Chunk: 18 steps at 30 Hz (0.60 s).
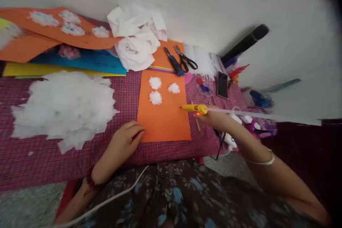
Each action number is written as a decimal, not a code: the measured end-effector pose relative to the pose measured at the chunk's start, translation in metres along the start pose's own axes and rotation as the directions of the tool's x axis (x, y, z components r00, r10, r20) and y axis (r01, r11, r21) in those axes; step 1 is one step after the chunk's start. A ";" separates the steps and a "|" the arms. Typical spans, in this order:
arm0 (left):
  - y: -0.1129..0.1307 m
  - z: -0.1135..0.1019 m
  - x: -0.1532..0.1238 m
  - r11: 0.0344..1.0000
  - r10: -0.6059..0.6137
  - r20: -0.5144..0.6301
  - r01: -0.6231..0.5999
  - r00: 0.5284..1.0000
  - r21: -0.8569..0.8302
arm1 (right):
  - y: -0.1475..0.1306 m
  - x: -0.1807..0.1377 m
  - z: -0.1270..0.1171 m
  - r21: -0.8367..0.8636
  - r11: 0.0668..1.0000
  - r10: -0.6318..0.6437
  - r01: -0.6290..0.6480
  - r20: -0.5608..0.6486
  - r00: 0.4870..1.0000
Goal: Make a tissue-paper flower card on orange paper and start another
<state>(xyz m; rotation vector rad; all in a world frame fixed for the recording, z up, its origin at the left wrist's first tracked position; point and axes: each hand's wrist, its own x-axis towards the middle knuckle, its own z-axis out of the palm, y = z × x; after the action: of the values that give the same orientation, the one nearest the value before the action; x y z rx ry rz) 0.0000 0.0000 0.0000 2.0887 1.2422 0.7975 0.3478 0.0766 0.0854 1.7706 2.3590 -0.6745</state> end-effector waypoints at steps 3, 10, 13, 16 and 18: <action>-0.003 0.003 0.003 1.000 -0.006 0.007 0.006 1.000 0.001 | -0.006 0.012 -0.015 0.067 0.997 -0.033 0.024 0.126 0.992; -0.019 0.004 -0.005 0.994 0.100 -0.037 -0.098 0.994 0.057 | -0.006 0.021 0.006 0.715 0.670 -0.064 -0.201 0.326 0.943; -0.030 0.006 -0.004 0.986 0.147 -0.052 -0.142 0.988 0.083 | 0.015 -0.007 0.000 0.810 0.570 0.113 -0.135 0.085 0.990; -0.033 0.010 -0.002 0.979 0.172 -0.063 -0.163 0.983 0.126 | 0.053 -0.046 -0.029 0.683 0.710 0.379 -0.174 -0.162 0.911; -0.032 0.011 -0.002 0.974 0.174 -0.055 -0.164 0.983 0.153 | 0.087 -0.065 -0.055 0.616 0.750 0.478 -0.241 -0.254 0.841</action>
<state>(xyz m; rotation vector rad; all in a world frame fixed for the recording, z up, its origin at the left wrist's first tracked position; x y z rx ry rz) -0.0101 0.0092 -0.0311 2.3297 1.2028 0.8824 0.4582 0.0609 0.1331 2.7788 2.0131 -1.1213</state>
